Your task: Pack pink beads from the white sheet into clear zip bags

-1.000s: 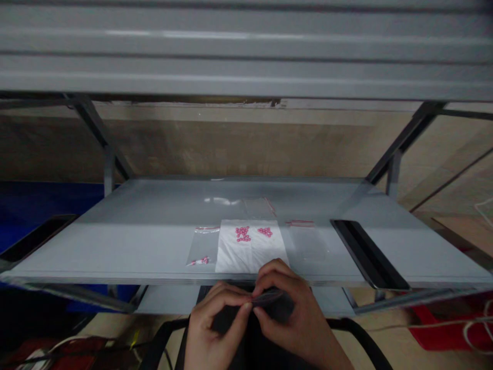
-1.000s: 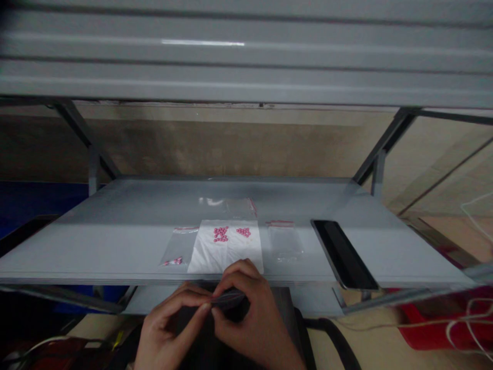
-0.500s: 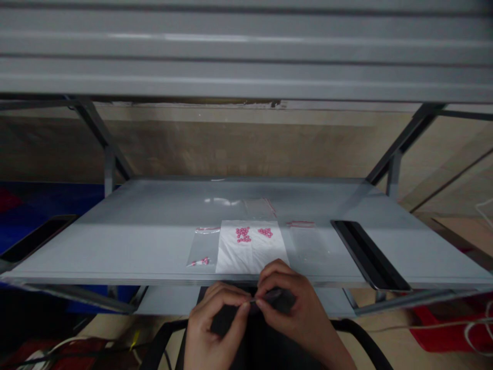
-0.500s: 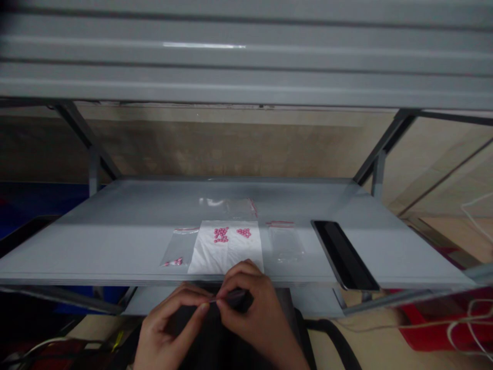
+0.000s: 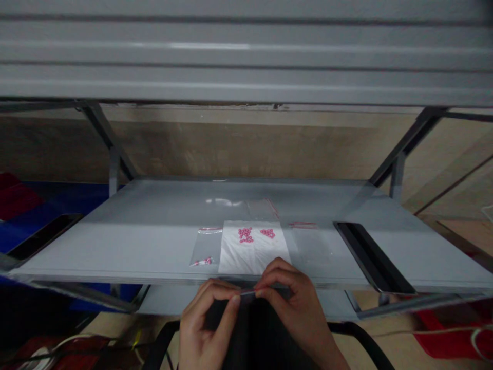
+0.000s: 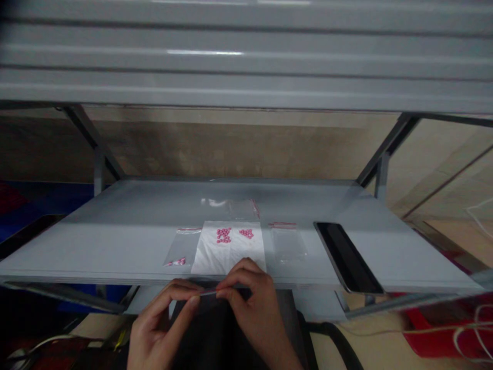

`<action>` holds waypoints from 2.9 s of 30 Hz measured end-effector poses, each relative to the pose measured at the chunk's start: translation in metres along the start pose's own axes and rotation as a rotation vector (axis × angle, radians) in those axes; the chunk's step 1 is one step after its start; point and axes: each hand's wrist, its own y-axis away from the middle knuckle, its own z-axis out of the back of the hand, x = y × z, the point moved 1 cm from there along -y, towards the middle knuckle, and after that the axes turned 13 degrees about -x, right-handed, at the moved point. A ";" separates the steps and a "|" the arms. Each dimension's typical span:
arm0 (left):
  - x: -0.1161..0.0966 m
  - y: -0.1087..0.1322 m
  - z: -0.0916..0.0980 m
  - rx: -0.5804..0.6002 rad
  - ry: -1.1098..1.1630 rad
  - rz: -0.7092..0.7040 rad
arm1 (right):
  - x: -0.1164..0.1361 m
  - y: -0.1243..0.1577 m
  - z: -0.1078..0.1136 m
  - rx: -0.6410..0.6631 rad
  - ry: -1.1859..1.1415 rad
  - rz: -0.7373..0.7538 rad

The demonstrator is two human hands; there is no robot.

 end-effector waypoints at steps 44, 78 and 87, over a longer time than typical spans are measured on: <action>-0.007 -0.006 -0.087 0.045 0.119 -0.076 | -0.050 -0.041 0.078 -0.663 0.751 0.608; 0.007 -0.007 -0.006 -0.325 -0.194 -0.115 | -0.041 0.017 0.015 0.185 -0.287 -0.398; -0.010 0.012 -0.021 0.292 0.071 -0.012 | -0.003 0.027 -0.001 0.410 -0.323 -0.518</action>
